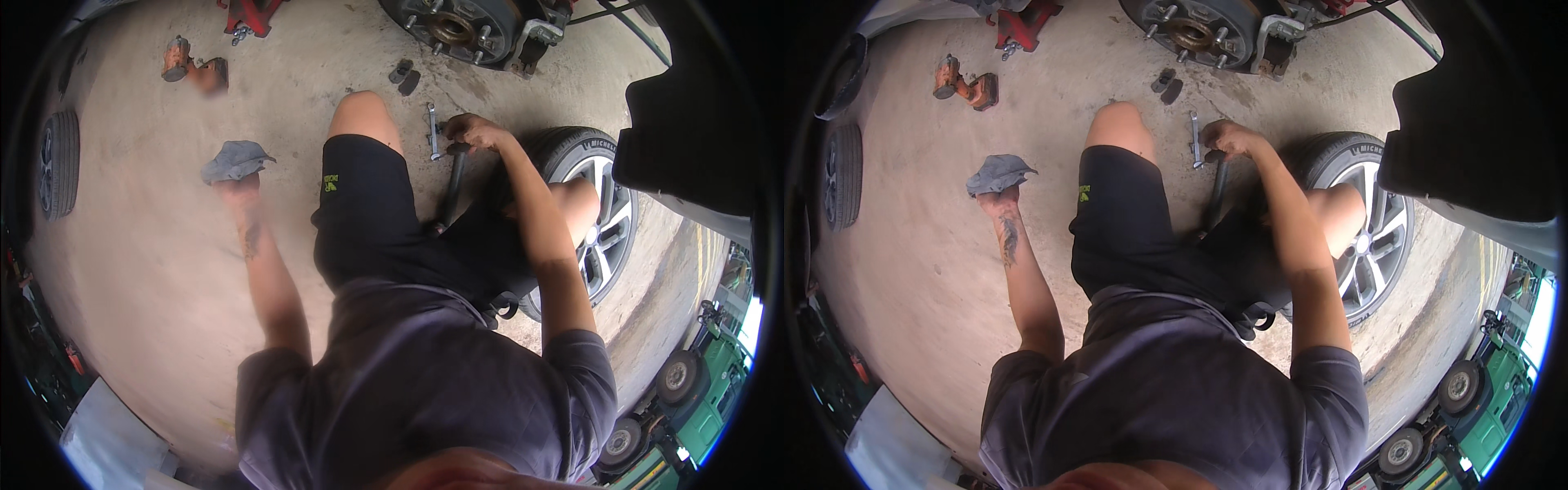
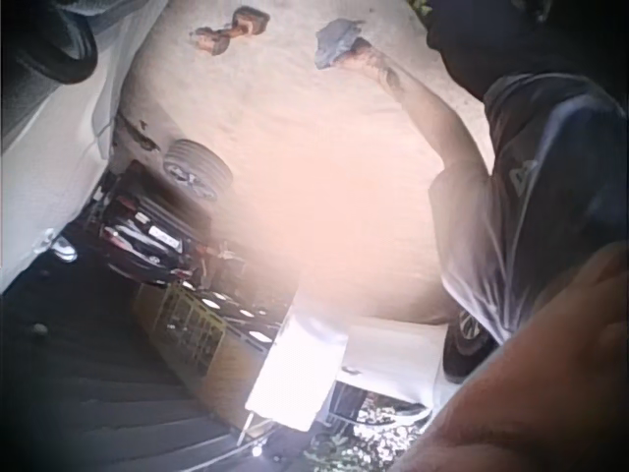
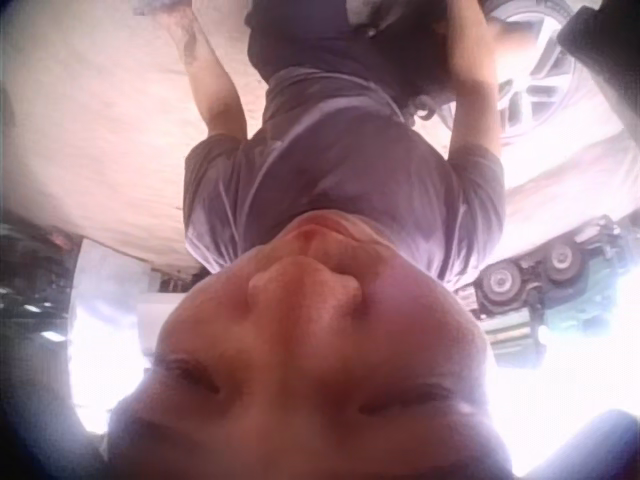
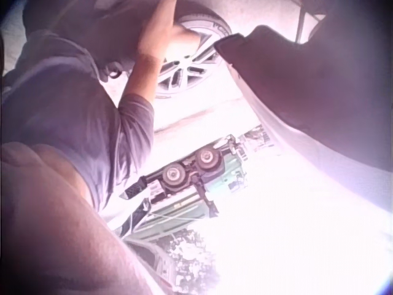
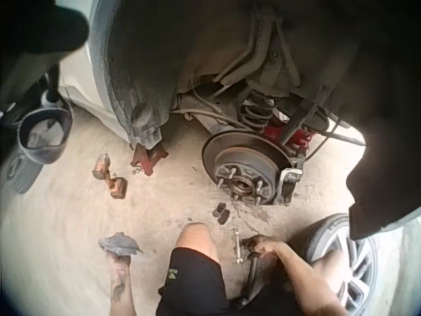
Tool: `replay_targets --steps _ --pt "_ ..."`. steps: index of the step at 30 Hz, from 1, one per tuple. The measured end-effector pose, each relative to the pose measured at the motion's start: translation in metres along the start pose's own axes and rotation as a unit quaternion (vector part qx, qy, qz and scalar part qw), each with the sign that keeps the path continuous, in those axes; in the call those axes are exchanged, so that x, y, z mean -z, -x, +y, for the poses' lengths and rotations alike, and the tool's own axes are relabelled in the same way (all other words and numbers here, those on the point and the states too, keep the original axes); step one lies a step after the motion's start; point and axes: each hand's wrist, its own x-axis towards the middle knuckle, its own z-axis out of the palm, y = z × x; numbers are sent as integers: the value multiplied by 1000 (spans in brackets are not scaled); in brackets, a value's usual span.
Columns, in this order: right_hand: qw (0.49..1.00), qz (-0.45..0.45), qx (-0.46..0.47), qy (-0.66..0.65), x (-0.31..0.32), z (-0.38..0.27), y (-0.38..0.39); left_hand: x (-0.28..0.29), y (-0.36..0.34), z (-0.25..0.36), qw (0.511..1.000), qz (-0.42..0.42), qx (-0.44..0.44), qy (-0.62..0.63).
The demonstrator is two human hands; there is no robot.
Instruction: The person removes the brake caliper from a car wheel hub using a wrench and hammer, then installs a new brake caliper and secures it with bolts. The person also removes and replaces brake pads during the process.
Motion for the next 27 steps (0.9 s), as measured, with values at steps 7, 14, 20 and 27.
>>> replay_targets --steps 7,14,20,27 --pt "985 1 5 175 -30 -4 -14 -86 1 4 984 155 -85 -27" --pt "959 159 161 174 -34 -99 37 -221 -1 -45 987 76 -61 -131" --pt "904 115 394 -119 -104 -221 106 -279 42 -107 954 -204 218 -26" --pt "877 396 245 -116 -168 -225 61 -239 82 -146 860 -149 18 -488"
